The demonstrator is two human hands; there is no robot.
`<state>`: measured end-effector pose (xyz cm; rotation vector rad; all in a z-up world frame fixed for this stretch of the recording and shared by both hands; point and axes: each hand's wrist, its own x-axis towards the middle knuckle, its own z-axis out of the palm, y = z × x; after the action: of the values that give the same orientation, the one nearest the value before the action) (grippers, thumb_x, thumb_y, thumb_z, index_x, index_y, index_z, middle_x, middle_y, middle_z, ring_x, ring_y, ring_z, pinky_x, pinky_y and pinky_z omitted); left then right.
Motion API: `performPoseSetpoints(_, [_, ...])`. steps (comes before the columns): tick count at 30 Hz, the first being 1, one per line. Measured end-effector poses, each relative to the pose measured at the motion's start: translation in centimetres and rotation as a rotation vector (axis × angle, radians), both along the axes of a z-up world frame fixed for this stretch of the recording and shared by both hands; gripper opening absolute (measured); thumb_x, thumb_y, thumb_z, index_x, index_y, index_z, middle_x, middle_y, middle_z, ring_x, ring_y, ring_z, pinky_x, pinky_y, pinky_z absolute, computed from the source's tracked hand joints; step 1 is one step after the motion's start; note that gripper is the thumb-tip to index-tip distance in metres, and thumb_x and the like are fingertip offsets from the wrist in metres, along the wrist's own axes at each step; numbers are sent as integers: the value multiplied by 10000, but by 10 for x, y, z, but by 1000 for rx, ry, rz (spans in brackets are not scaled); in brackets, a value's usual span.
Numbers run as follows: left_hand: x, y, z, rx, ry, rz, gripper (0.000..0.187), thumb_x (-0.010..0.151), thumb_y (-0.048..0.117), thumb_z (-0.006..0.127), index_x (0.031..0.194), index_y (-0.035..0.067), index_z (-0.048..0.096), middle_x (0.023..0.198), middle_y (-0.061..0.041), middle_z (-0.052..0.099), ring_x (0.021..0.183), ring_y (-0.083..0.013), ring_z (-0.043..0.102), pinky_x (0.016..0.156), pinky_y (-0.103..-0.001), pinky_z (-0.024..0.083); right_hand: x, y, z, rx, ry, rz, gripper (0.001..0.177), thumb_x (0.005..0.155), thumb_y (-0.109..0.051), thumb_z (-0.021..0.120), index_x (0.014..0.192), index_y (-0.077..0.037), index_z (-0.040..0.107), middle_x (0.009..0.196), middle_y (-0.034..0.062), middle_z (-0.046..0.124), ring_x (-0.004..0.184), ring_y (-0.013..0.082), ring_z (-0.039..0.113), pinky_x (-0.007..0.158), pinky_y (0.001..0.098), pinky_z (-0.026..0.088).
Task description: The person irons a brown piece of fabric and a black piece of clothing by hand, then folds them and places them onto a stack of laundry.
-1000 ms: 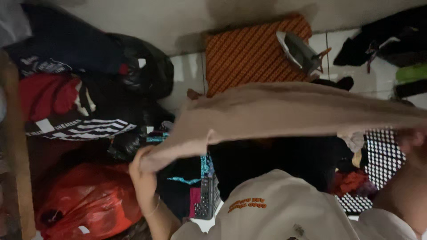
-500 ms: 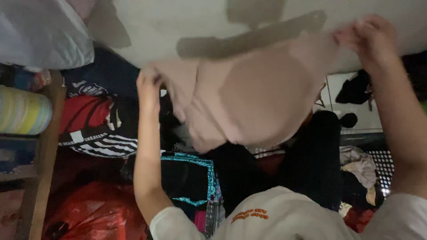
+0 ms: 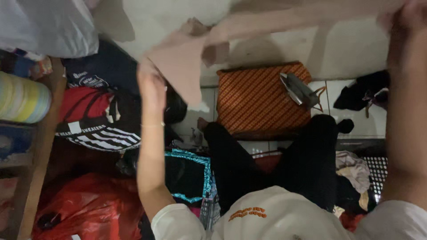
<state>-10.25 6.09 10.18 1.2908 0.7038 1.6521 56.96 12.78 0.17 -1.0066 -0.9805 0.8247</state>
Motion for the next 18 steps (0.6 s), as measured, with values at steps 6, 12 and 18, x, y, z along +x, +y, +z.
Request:
performPoseSetpoints(6, [34,-86,-229,-629,-135,-71,476,1030,291,571,1419,19,541,1432,-123,606,1331,-270,577,1143,-436,462,-27,-106,-122,-295,-62,124,68,1076,-98,659,1031,-46,655,998,52,715,872,138,690,823,315,581])
performPoseSetpoints(12, [50,-157,-364,-1073,-587,-12,433,1031,302,530,1365,29,574,1365,-124,631,1254,-292,601,1072,-455,498,-41,-183,-215,-673,-471,87,274,1003,-284,741,1078,-20,735,1009,119,749,874,229,691,784,347,524])
performPoseSetpoints(18, [48,-171,-372,-1195,-717,22,398,990,285,513,1241,1,633,1219,-158,668,1097,-334,646,936,-474,550,-50,-197,-228,-698,-785,21,328,1016,-333,742,1120,-22,752,997,214,742,906,319,702,818,417,515])
